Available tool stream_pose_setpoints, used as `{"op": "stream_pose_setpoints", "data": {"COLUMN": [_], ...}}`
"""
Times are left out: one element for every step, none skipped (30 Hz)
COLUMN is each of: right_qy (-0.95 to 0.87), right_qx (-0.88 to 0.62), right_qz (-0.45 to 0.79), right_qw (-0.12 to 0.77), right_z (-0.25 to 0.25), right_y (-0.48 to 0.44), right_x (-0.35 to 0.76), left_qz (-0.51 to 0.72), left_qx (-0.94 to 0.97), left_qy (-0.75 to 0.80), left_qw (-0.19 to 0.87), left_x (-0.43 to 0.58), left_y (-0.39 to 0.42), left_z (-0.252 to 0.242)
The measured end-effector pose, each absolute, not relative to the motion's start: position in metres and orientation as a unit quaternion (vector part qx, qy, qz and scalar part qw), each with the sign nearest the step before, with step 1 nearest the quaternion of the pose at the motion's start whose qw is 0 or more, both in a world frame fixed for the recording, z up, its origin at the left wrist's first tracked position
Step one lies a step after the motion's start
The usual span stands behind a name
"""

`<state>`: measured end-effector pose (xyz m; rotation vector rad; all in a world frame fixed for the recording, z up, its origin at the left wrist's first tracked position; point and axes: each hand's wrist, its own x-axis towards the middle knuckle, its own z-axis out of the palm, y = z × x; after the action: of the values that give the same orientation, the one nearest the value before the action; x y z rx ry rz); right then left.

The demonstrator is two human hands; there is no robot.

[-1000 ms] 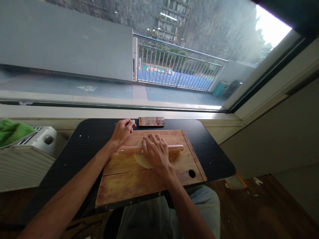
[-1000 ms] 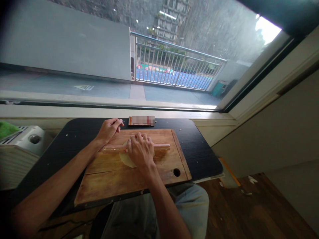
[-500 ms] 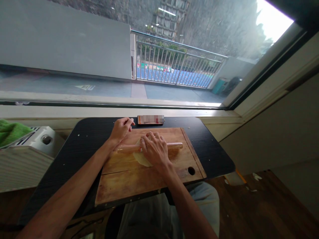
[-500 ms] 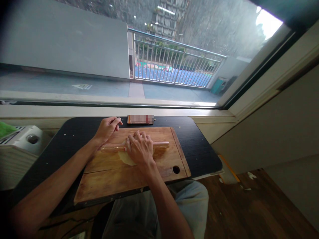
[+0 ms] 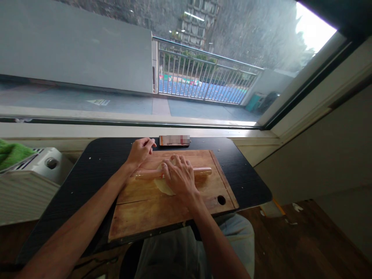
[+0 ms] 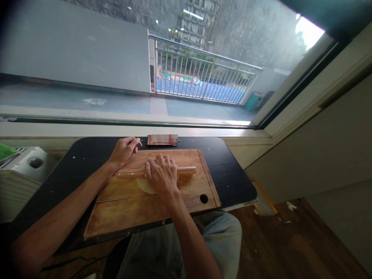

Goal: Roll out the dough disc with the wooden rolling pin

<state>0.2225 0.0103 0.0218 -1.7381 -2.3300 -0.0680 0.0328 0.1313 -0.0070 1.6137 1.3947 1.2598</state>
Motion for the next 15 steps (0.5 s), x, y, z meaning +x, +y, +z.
{"op": "stream_pose_setpoints", "data": {"right_qy": [-0.793, -0.790, -0.787, -0.784, -0.780, -0.778, -0.775, -0.772, -0.771, -0.769, -0.769, -0.769, -0.771, -0.772, -0.774], "right_qx": [-0.598, -0.602, -0.606, -0.610, -0.614, -0.618, -0.621, -0.623, -0.625, -0.626, -0.627, -0.626, -0.625, -0.623, -0.621], "right_qz": [-0.024, -0.022, -0.020, -0.016, -0.014, -0.012, -0.012, -0.014, -0.017, -0.019, -0.021, -0.021, -0.021, -0.020, -0.019], "right_qw": [0.116, 0.115, 0.114, 0.115, 0.116, 0.118, 0.119, 0.121, 0.122, 0.123, 0.124, 0.124, 0.124, 0.124, 0.124], "right_z": [0.0220, 0.0221, 0.0223, 0.0226, 0.0230, 0.0234, 0.0237, 0.0239, 0.0240, 0.0240, 0.0237, 0.0235, 0.0232, 0.0230, 0.0230], "right_y": [0.0104, 0.0104, 0.0105, 0.0104, 0.0103, 0.0102, 0.0101, 0.0099, 0.0098, 0.0098, 0.0098, 0.0100, 0.0101, 0.0102, 0.0103], "right_x": [0.2219, 0.2212, 0.2205, 0.2197, 0.2189, 0.2182, 0.2175, 0.2170, 0.2166, 0.2163, 0.2162, 0.2162, 0.2164, 0.2166, 0.2168], "left_qz": [0.479, 0.478, 0.478, 0.478, 0.478, 0.478, 0.479, 0.480, 0.480, 0.481, 0.482, 0.483, 0.484, 0.485, 0.486], "left_qx": [0.617, 0.617, 0.617, 0.617, 0.617, 0.615, 0.614, 0.613, 0.613, 0.612, 0.613, 0.614, 0.615, 0.616, 0.616], "left_qy": [0.533, 0.533, 0.533, 0.533, 0.533, 0.535, 0.536, 0.537, 0.537, 0.536, 0.534, 0.532, 0.529, 0.527, 0.526], "left_qw": [0.326, 0.327, 0.327, 0.327, 0.327, 0.326, 0.325, 0.324, 0.324, 0.325, 0.327, 0.328, 0.328, 0.328, 0.328], "left_x": [0.0326, 0.0325, 0.0324, 0.0324, 0.0324, 0.0325, 0.0327, 0.0329, 0.0331, 0.0332, 0.0333, 0.0333, 0.0333, 0.0332, 0.0331], "left_y": [0.1313, 0.1313, 0.1313, 0.1312, 0.1312, 0.1310, 0.1309, 0.1308, 0.1307, 0.1306, 0.1305, 0.1306, 0.1307, 0.1308, 0.1310], "left_z": [-0.0071, -0.0070, -0.0067, -0.0064, -0.0060, -0.0057, -0.0054, -0.0052, -0.0052, -0.0053, -0.0054, -0.0057, -0.0059, -0.0060, -0.0061]}}
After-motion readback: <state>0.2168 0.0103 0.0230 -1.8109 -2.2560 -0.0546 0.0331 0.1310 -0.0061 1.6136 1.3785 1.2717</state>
